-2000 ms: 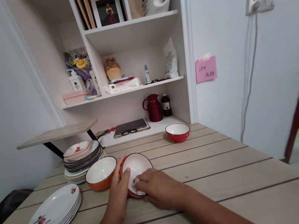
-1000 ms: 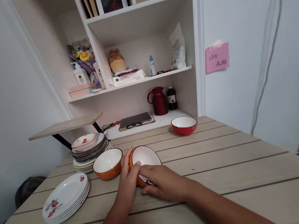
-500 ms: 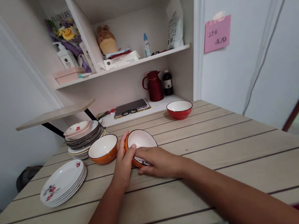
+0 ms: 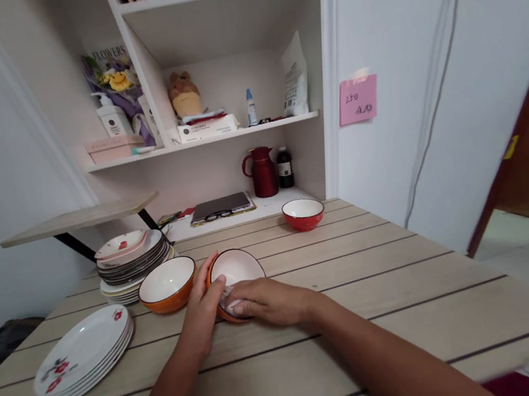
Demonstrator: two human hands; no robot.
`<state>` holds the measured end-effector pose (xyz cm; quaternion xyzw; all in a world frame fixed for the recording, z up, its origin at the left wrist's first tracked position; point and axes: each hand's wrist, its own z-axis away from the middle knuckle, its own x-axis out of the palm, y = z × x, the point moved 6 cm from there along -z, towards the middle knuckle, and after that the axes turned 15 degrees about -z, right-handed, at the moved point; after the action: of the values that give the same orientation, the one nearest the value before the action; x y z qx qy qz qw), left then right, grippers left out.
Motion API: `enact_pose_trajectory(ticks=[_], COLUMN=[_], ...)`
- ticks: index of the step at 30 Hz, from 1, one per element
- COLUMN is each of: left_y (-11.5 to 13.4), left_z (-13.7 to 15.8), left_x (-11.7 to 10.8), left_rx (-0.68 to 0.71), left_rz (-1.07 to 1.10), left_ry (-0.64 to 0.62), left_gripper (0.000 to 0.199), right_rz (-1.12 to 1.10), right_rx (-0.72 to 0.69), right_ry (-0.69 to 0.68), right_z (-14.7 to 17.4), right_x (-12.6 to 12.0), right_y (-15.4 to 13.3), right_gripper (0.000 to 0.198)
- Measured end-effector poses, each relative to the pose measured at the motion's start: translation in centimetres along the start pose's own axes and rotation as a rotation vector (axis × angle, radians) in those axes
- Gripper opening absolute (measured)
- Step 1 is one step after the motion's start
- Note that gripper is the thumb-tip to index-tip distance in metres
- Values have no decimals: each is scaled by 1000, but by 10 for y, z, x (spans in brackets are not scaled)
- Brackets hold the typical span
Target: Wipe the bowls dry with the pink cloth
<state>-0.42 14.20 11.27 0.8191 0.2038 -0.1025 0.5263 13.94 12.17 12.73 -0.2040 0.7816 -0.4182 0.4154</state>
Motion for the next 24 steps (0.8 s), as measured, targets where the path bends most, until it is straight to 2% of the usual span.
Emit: enact_pose_trajectory(ticks=[5,9,11,16,19,21,24], left_y=[1,1,0,0,0,0,-1], left_z=[3,3,1,1,1,1,1], left_x=[0,-1,0,1,0,-1,-1], left_rx=[-13,1,3,4,-2,-2,1], left_rz=[-3,-11,-16,0,14,8,7], left_ry=[-12,3,15,4,-3,-3,7], left_gripper=[51,50,50,46,44,43,42], right_rz=[74,197,130,-214,-307,-217,134], right_rx=[52,93,97,121,148,141,122], right_ry=[88,184,218,240,151,55,4], right_z=[-1,-3,-2,3,5,5,5], right_x=[-4,-4,-3,0,5,8,7], right_y=[13,12,7,2,2,1,1], right_gripper=[30,21,22,31,41,46,42])
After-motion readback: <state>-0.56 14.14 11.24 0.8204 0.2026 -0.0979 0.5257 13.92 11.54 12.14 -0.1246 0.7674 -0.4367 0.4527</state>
